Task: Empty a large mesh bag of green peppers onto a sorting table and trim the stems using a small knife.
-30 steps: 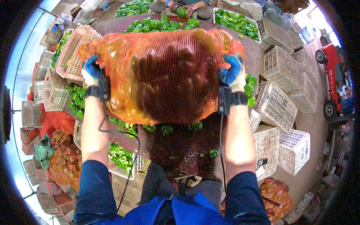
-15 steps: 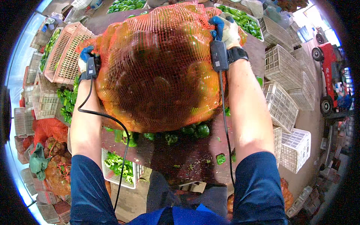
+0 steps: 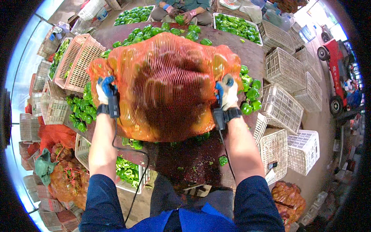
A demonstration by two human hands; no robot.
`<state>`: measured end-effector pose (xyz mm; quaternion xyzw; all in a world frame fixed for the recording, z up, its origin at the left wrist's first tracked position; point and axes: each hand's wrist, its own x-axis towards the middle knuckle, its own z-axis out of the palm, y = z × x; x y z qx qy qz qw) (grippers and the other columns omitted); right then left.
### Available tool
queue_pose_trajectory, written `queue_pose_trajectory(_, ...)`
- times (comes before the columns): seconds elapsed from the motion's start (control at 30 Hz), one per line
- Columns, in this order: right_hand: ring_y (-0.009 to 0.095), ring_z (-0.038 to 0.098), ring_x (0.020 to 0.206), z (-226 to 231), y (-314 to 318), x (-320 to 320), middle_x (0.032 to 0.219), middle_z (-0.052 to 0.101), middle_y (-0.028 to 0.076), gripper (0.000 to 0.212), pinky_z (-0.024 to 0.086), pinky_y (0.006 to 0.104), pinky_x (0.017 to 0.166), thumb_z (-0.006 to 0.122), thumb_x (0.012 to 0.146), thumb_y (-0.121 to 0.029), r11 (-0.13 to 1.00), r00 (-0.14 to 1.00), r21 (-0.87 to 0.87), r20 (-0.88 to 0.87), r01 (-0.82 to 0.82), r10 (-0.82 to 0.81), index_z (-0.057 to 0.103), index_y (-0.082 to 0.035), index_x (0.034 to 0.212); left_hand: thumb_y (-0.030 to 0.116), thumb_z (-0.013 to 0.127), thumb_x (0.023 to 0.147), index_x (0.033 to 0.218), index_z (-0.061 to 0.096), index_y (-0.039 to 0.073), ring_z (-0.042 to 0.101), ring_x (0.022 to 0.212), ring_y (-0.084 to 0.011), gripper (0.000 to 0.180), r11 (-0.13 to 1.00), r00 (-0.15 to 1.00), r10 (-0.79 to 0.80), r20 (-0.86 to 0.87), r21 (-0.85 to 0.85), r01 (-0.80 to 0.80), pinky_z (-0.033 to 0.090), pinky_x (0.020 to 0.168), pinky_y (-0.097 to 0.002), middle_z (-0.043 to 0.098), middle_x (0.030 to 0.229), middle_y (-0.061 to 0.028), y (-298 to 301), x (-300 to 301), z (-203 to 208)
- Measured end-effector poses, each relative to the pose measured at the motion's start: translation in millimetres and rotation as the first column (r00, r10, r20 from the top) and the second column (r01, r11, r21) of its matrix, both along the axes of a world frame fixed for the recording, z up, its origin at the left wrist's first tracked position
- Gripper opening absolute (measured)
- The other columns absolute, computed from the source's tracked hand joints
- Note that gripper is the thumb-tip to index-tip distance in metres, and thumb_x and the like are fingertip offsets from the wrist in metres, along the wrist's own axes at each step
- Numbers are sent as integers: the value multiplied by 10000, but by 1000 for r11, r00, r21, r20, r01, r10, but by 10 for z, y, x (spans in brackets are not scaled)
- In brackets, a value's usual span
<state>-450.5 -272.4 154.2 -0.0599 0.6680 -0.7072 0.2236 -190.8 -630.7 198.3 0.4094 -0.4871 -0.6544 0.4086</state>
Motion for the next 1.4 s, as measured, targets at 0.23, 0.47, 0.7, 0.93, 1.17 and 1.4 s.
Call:
queue_pose_trajectory(0.23,99,349,601,-119,172,473,637,364,-46,252,328,299,527,650,758,-35,976,966,214,-259,42,15,426,-108,670,-2,658,740,728,490,84,502,415,-185,189,999,998,-7,55,-34,8,422,380,-313,529,589,-51,192,397,-169)
queue_pose_trajectory(0.47,89,376,607,-420,579,530,660,421,-45,255,350,298,526,653,807,-67,938,960,321,-276,132,-41,430,-91,686,-4,689,741,663,501,95,488,456,-113,226,990,981,-130,142,-30,135,388,425,-283,504,575,2,463,354,-179)
queue_pose_trajectory(0.7,123,458,585,-835,375,-199,636,508,-9,192,403,338,523,666,806,-123,966,920,253,-390,57,48,521,-56,699,49,689,768,784,654,69,590,570,-139,43,965,973,-172,-153,170,197,478,527,-286,645,710,-30,33,32,-305)
queue_pose_trajectory(0.93,117,432,592,-485,22,51,629,485,-19,200,400,340,525,689,752,-70,885,901,456,-417,91,122,501,-65,683,40,635,762,643,553,85,499,444,-146,152,976,957,-212,199,-3,217,425,406,-311,521,558,-21,142,350,-398)
queue_pose_trajectory(1.17,166,624,774,-945,271,409,849,694,55,127,498,326,743,623,792,-42,967,978,255,-202,6,48,676,-37,907,5,606,786,712,558,94,504,473,-152,126,980,964,-181,196,118,160,402,402,-304,548,609,-33,397,478,-562)
queue_pose_trajectory(1.4,131,561,716,-853,140,240,814,634,-4,71,460,306,657,569,860,-28,960,965,277,-236,-45,114,620,-74,877,40,630,818,709,539,123,493,466,-147,165,949,965,-251,72,213,231,390,423,-310,526,599,-11,345,317,-411)
